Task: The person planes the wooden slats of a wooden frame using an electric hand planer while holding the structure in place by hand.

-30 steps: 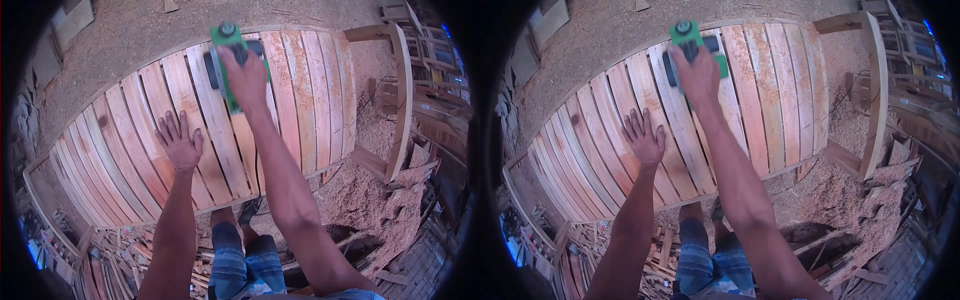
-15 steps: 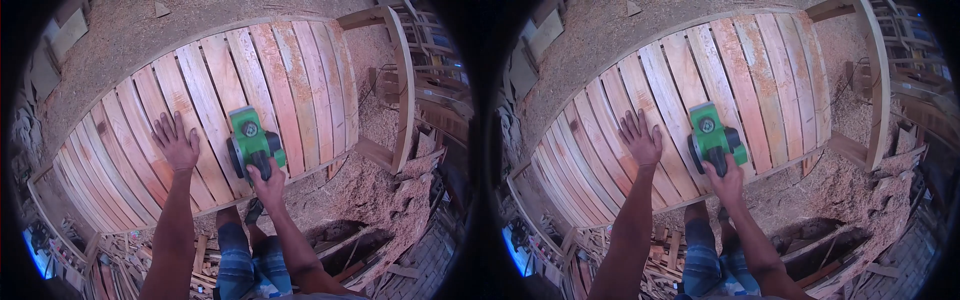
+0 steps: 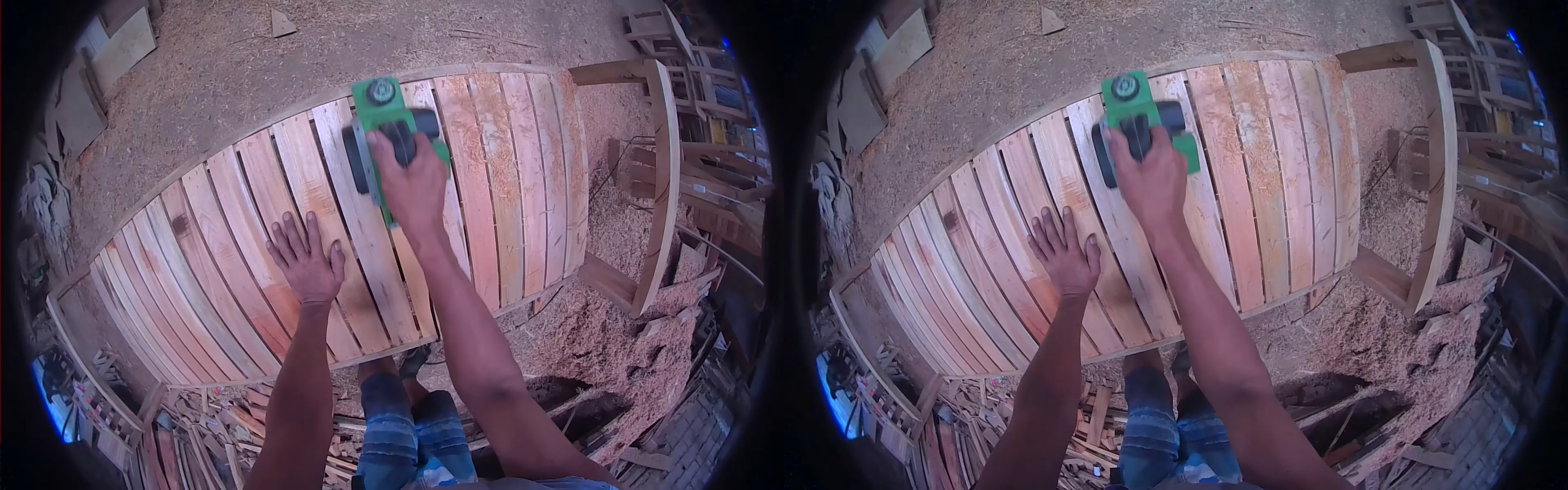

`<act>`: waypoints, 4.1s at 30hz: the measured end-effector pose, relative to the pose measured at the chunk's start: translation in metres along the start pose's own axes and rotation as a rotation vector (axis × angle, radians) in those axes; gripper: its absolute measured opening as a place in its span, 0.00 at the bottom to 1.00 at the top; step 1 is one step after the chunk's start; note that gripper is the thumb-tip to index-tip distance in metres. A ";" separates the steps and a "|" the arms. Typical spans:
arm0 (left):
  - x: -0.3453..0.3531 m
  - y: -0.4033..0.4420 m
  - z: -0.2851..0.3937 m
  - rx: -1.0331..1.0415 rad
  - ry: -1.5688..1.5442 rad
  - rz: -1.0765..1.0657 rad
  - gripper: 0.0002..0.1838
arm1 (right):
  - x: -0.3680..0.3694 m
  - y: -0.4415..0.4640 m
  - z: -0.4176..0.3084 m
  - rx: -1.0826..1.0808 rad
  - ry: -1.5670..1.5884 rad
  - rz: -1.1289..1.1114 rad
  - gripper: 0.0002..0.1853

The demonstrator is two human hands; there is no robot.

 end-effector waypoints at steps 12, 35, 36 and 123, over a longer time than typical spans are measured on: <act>-0.006 -0.004 0.000 0.010 -0.016 0.071 0.40 | -0.004 0.018 -0.011 0.024 0.024 -0.049 0.40; 0.000 -0.008 0.007 0.023 0.013 0.079 0.39 | -0.121 -0.171 0.147 0.218 0.067 -0.027 0.24; 0.000 -0.006 0.007 0.020 0.016 0.071 0.40 | -0.113 -0.150 0.135 0.203 0.058 -0.019 0.26; 0.003 0.004 0.013 0.044 -0.003 0.007 0.41 | -0.112 0.048 0.072 0.173 0.046 0.076 0.34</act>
Point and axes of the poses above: each hand's wrist, its own y-axis towards the middle knuckle, its own x-axis out of the palm, z = x × y, the point moved 10 cm from there along y, towards the middle knuckle, and after that the axes turned 1 degree about x, right-handed, at the moved point
